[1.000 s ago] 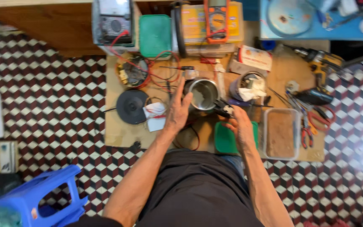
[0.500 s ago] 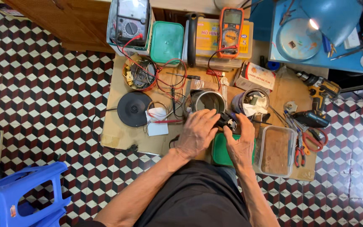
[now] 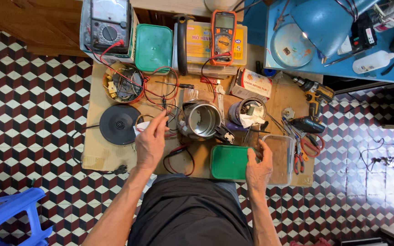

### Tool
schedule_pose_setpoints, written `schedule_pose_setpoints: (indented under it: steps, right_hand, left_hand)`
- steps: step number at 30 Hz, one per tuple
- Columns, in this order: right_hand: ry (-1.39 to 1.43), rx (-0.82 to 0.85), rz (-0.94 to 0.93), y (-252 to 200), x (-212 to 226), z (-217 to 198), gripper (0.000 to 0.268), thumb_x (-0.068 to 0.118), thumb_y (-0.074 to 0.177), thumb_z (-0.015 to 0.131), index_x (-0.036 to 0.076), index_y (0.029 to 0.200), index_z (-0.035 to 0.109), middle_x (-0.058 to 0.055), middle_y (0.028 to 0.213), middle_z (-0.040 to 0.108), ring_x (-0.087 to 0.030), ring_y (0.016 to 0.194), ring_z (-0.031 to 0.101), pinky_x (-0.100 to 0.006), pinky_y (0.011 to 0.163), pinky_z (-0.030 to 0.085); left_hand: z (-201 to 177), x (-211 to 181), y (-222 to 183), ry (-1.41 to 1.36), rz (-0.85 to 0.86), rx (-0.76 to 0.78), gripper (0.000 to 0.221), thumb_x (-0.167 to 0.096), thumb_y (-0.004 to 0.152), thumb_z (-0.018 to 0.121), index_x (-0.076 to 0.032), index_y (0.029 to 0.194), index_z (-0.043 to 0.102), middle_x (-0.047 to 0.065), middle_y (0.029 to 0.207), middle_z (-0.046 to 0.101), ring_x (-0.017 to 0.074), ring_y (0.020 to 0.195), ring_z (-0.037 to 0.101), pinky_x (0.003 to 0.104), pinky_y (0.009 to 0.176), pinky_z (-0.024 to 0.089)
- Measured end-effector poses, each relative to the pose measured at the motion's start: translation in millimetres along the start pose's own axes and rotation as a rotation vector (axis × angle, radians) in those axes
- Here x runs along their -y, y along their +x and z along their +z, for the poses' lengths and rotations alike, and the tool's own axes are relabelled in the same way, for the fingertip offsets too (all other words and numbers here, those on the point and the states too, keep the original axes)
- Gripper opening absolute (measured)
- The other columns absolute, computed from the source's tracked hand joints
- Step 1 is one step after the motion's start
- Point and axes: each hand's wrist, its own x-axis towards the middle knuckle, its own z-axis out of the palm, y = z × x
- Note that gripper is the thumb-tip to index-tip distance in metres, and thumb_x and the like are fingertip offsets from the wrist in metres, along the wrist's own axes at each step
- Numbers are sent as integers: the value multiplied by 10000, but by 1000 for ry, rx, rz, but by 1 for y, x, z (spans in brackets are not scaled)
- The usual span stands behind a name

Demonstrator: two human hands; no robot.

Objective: The person repairs a stainless steel electric kettle. They use a cordless drill to remove screws from the kettle's base, detach the handle, and then reassemble the unit by reattaching the handle and securing it with screws.

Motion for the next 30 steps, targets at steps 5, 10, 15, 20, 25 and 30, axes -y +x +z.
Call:
schedule_pose_setpoints:
  steps: [5,10,15,20,25,30]
  right_hand:
    - [-54,-12,31,57,-50,-20,349,185,953,649,2,1249,673,-141,1111,734,-246,999,700,-349,890,538]
    - [-262,75,-83,136,-108,-30,312,180,954,635,13,1212,691,-176,1092,743,-289,1009,716,-367,899,535]
    - [-581,295,-106,222,-155,-2,349,284,909,692,77,1189,717,-194,1084,739,-397,1030,682,-475,894,528]
    - [-771,426,-4,282,-209,46,399,390,841,772,70,1073,715,-201,1078,737,-392,1033,681,-501,867,533]
    - [-686,502,-18,302,-227,57,329,344,803,835,67,954,743,-190,1017,756,-349,977,715,-450,842,554]
    - [-359,318,-216,280,-166,5,305,268,880,853,29,1013,719,-167,935,751,-277,875,717,-382,770,549]
  left_hand:
    - [-1,28,-5,-162,-330,25,313,-305,1058,611,-24,1005,739,92,830,793,187,741,768,300,672,588]
    - [3,31,-44,84,-443,102,496,-444,1065,540,-31,934,782,95,827,768,224,743,676,364,721,503]
    - [20,10,-98,85,-509,59,428,-442,992,580,-55,1079,741,117,891,767,212,800,704,332,747,527]
    - [49,-18,-145,155,-677,10,382,-397,967,616,-79,1142,735,115,984,780,218,894,735,350,798,555]
    - [81,-50,-167,67,-585,-32,300,-294,942,654,-75,1131,730,101,1026,786,216,918,761,342,813,580]
    - [110,-85,-153,21,-452,52,260,-239,940,663,-85,1139,733,102,1041,783,210,930,769,319,813,581]
